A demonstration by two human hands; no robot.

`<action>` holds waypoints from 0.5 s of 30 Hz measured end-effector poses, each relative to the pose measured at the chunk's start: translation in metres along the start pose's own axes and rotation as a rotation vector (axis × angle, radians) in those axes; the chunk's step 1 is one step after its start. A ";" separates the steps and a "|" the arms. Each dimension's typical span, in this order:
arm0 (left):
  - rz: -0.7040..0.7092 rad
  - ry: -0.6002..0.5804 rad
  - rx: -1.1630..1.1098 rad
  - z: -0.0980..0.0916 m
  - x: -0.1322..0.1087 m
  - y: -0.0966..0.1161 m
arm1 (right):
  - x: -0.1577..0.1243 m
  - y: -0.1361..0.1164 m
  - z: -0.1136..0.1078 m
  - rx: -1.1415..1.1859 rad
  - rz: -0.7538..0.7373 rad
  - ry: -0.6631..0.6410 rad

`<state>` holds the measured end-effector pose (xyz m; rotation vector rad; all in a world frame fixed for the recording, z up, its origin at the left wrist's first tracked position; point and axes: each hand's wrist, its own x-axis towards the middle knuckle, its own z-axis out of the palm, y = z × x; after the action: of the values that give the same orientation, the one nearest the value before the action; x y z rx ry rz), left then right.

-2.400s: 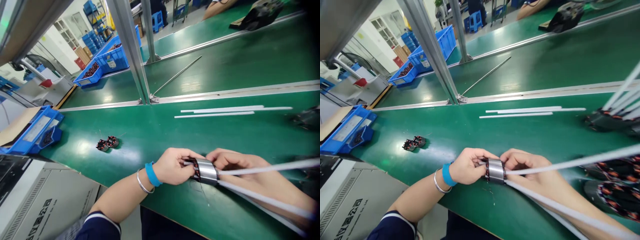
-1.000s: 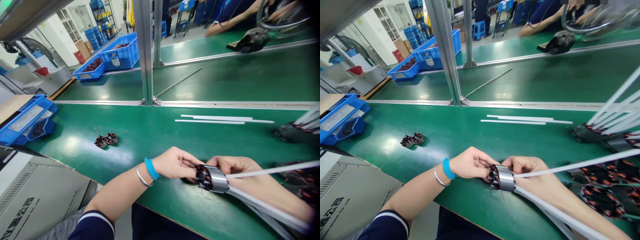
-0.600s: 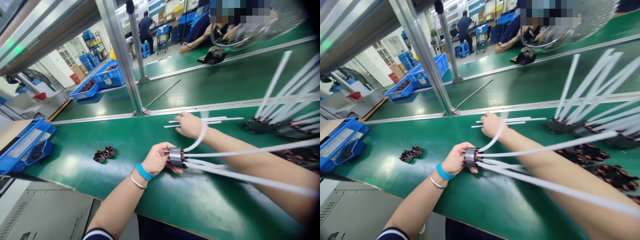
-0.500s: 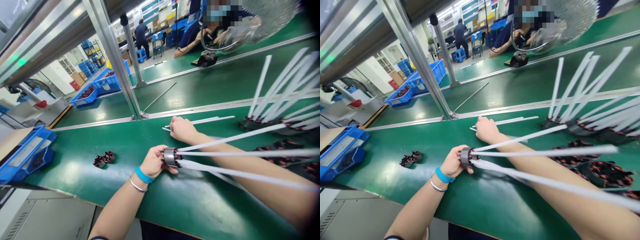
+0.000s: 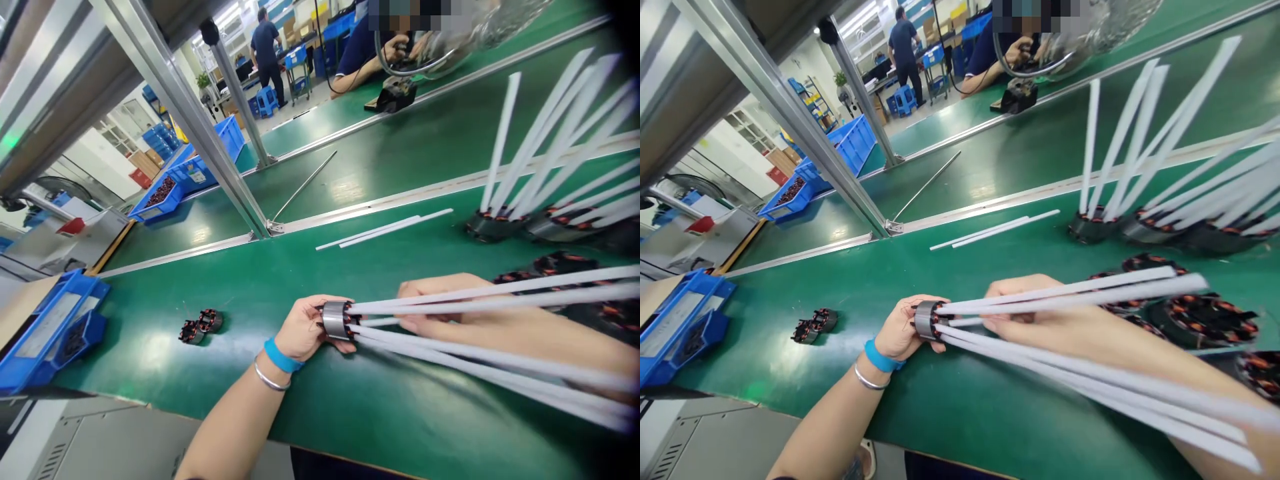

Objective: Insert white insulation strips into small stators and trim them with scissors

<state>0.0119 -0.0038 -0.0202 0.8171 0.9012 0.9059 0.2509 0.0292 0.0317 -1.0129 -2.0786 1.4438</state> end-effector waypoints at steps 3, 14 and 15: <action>-0.073 -0.017 -0.040 0.000 0.001 -0.001 | 0.009 0.009 0.013 0.159 0.006 0.034; -0.052 0.080 0.169 0.017 -0.004 -0.014 | 0.021 0.037 0.046 0.389 0.182 0.132; -0.044 0.107 0.200 0.017 -0.004 -0.017 | 0.021 0.038 0.047 0.379 0.192 0.141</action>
<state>0.0308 -0.0175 -0.0267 0.9226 1.1119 0.8362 0.2177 0.0232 -0.0224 -1.1383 -1.5641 1.7216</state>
